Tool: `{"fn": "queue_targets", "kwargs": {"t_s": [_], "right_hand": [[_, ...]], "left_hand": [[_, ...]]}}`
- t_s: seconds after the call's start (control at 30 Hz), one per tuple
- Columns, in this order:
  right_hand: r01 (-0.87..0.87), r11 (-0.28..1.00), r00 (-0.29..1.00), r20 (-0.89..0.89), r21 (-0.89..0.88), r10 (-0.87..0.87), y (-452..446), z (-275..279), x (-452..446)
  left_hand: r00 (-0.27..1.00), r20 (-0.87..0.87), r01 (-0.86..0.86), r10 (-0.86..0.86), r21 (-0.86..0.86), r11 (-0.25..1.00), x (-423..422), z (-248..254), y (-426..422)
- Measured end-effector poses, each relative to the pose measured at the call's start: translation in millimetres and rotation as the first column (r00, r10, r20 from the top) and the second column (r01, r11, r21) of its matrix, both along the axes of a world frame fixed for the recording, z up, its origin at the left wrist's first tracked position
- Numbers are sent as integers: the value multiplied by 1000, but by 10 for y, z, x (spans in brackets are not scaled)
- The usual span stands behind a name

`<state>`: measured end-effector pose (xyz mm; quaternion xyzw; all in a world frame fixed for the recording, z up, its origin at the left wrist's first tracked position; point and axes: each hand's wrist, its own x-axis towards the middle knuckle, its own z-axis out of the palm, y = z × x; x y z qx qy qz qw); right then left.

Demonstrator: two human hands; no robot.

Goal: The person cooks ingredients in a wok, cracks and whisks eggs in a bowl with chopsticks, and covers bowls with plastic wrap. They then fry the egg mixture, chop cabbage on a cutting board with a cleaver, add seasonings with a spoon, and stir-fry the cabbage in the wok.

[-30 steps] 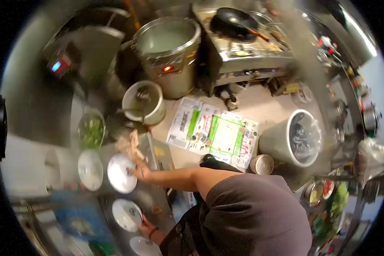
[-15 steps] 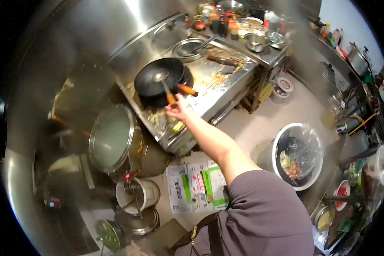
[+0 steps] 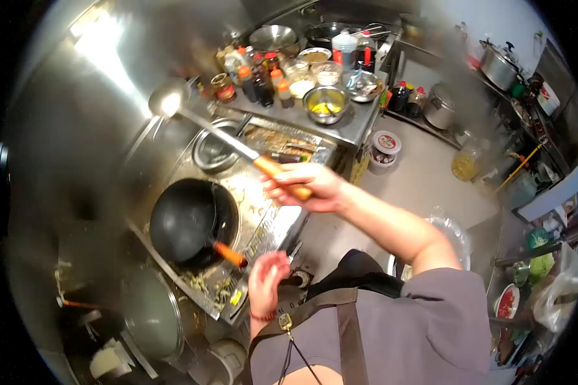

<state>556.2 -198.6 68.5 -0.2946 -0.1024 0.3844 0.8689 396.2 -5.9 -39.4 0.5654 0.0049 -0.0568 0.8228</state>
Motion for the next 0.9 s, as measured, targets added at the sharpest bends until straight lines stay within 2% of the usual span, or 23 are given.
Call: {"fn": "queue_targets", "kwargs": {"t_s": [0.03, 0.07, 0.13, 0.2, 0.23, 0.3, 0.37, 0.4, 0.43, 0.47, 0.5, 0.53, 0.57, 0.6, 0.63, 0.67, 0.7, 0.73, 0.77, 0.8, 0.83, 0.87, 0.9], "right_hand": [[53, 999, 990, 130, -9, -51, -345, 75, 137], [66, 997, 983, 172, 35, -71, -714, 161, 278], [256, 966, 947, 211, -30, -244, -1331, 322, 508], [437, 890, 878, 275, -130, -391, -1892, 391, 763], [523, 834, 834, 308, -176, -458, -2159, 376, 916], [620, 769, 773, 287, -156, -565, -2736, 255, 1311], [671, 724, 734, 283, -162, -617, -3322, 187, 1696], [700, 692, 710, 274, -176, -649, -3622, 164, 1911], [728, 659, 685, 256, -191, -682, -3857, 134, 2035], [729, 657, 684, 252, -191, -685, -4066, 129, 2164], [762, 610, 647, 234, -216, -726, -4255, 127, 2261], [792, 560, 608, 224, -243, -762, -4428, 146, 2338], [792, 556, 607, 230, -251, -761, -4587, 167, 2383], [802, 523, 585, 200, -289, -786, -4752, 175, 2442], [815, 483, 551, 173, -320, -816, -4901, 180, 2482], [823, 462, 529, 148, -331, -836, -5057, 170, 2477], [831, 437, 504, 135, -346, -853, -5197, 175, 2431], [844, 407, 463, 90, -349, -882, -5227, 186, 2386], [864, 361, 409, 70, -350, -910, -5292, 211, 2335], [860, 365, 422, 97, -356, -901, -5410, 137, 2249], [882, 308, 366, 108, -357, -924, -5535, 127, 2204], [868, 304, 368, 97, -393, -925, -5612, 85, 2189], [847, 313, 383, 84, -428, -920, -5749, 68, 2210]], "left_hand": [[1000, 13, 13, -12, -58, 998, 444, 93, -142], [998, 39, 49, -50, 20, 999, 892, 229, -288], [961, 247, 88, -126, 158, 984, 1856, 330, -606], [961, 242, 77, -132, 221, 972, 2775, 402, -988], [969, 186, 118, -162, 224, 967, 3234, 403, -1148], [977, 196, 19, -81, 298, 954, 4127, 283, -1534], [965, 258, -95, -54, 531, 842, 5004, 140, -1795], [944, 315, -174, -97, 726, 666, 5559, -13, -1813], [946, 322, -221, -39, 728, 649, 6068, -190, -1810], [923, 384, -320, 21, 736, 596, 6437, -162, -1887], [948, 313, -263, 56, 676, 689, 6810, -119, -1913], [931, 323, -349, 170, 649, 676, 7176, -155, -1965], [890, 379, -455, 253, 706, 543, 7603, -300, -1926], [925, 301, -372, 230, 835, 404, 7718, -76, -2004], [906, 376, -419, 194, 861, 287, 7932, -97, -2012], [932, 128, -319, 339, 733, 600, 8169, -146, -2045], [915, -176, -231, 362, 509, 829, 8332, -211, -2067], [900, -312, -224, 305, 269, 937, 8371, -121, -2144], [879, -434, -222, 197, -8, 975, 8385, -1, -2275], [900, -427, -75, 86, 42, 996, 8488, -45, -2256], [945, -311, -89, 103, 58, 994, 8863, -286, -2190], [941, -302, -161, 156, 6, 987, 8925, -142, -2310], [958, -267, -120, 108, -30, 992, 9143, -178, -2254]]}}
